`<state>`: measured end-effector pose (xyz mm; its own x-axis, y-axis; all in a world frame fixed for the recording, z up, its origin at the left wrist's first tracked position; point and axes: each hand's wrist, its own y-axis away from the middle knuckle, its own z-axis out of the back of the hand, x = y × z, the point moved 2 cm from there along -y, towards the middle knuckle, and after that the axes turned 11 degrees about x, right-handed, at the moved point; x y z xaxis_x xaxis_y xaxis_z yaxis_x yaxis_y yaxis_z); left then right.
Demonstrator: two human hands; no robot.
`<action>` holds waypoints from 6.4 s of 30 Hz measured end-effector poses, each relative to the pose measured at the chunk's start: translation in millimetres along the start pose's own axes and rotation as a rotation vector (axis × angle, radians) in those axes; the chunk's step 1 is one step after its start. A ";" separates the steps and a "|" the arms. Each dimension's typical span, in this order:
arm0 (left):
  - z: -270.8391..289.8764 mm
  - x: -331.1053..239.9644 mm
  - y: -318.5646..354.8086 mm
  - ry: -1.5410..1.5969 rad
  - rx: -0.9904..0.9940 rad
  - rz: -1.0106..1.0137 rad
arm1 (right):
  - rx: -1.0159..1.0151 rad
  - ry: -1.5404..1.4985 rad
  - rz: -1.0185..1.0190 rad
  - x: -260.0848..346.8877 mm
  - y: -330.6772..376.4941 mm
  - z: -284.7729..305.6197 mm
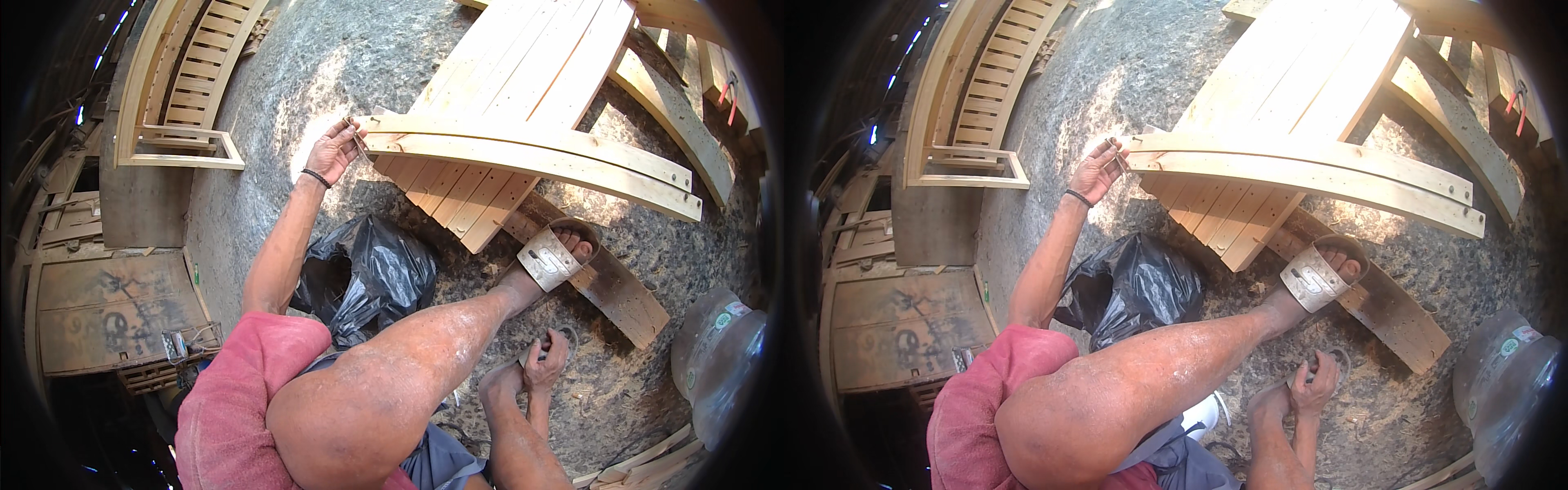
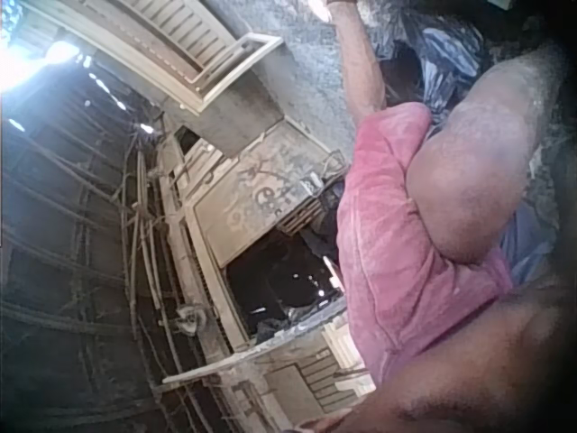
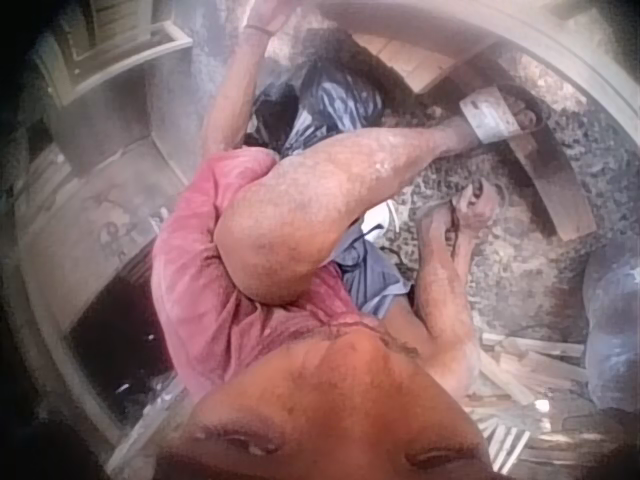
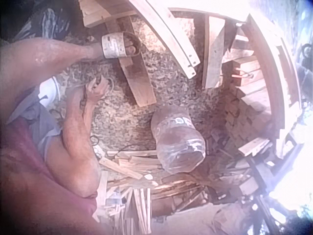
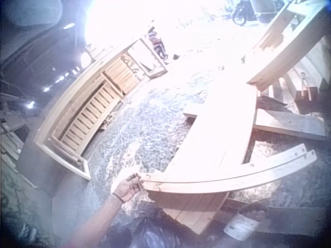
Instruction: The person assembles a rectangular wooden frame by hammering nails through joints, picking up additional nails from a plastic bag, and moving wooden slats to align them before securing the structure.
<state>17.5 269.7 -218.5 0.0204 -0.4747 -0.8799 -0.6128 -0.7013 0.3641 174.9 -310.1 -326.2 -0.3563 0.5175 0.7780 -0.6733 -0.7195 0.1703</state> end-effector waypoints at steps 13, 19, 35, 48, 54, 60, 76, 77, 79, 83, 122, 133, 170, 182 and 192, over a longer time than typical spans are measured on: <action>15.8 -25.4 -24.0 -0.195 -0.141 -0.115 | -0.006 -0.010 -0.010 -1.0 -0.6 -1.2; 8.6 -29.0 -28.4 -0.359 -0.220 -0.144 | -0.007 -0.003 0.008 -2.3 -1.0 -1.0; -1.7 -35.2 -16.6 -0.587 -0.207 -0.113 | -0.010 -0.004 0.002 -1.3 -1.0 -1.5; -8.5 -29.4 -19.8 -0.882 -0.164 -0.152 | -0.008 -0.017 -0.009 0.5 -1.8 -0.2; -17.7 -29.4 -27.2 -0.957 -0.228 -0.094 | -0.015 -0.022 0.004 -1.5 -2.5 -1.3; -3.9 -10.0 -23.5 -1.021 -0.172 -0.127 | 0.004 -0.012 -0.023 -4.4 -1.2 -3.1; -30.5 -13.1 16.2 -0.249 -0.026 -0.134 | -0.022 -0.011 -0.012 0.4 -4.2 -0.4; -33.0 -9.8 15.5 -0.251 0.009 -0.147 | -0.021 -0.006 -0.012 0.0 -3.9 -0.5; -37.8 -2.7 16.0 -0.269 0.011 -0.152 | -0.018 -0.011 -0.010 1.0 -4.7 0.6; -39.8 11.0 15.0 -0.308 0.004 -0.223 | -0.025 -0.007 0.001 2.5 -5.6 1.0; -56.1 45.4 30.8 -0.804 -0.156 -0.552 | -0.008 -0.017 -0.001 -2.0 -4.8 -0.5; -25.7 43.2 32.0 -0.891 -0.375 -0.572 | -0.012 -0.017 -0.010 -5.1 -2.9 -1.6; -23.4 -16.0 68.8 -1.151 -0.286 -0.536 | 0.008 0.030 0.036 -3.9 -8.7 1.1; -32.2 -11.1 54.9 -1.155 -0.220 -0.528 | -0.001 -0.018 0.023 -1.8 -9.3 3.0; -36.2 -10.0 55.1 -1.158 -0.255 -0.509 | 0.021 -0.014 0.003 -4.4 -7.3 2.5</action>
<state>12.2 216.5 -178.6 -0.5661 0.5191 -0.6404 -0.5679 -0.8087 -0.1534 183.0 -308.2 -329.4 -0.3494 0.5087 0.7869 -0.6585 -0.7307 0.1801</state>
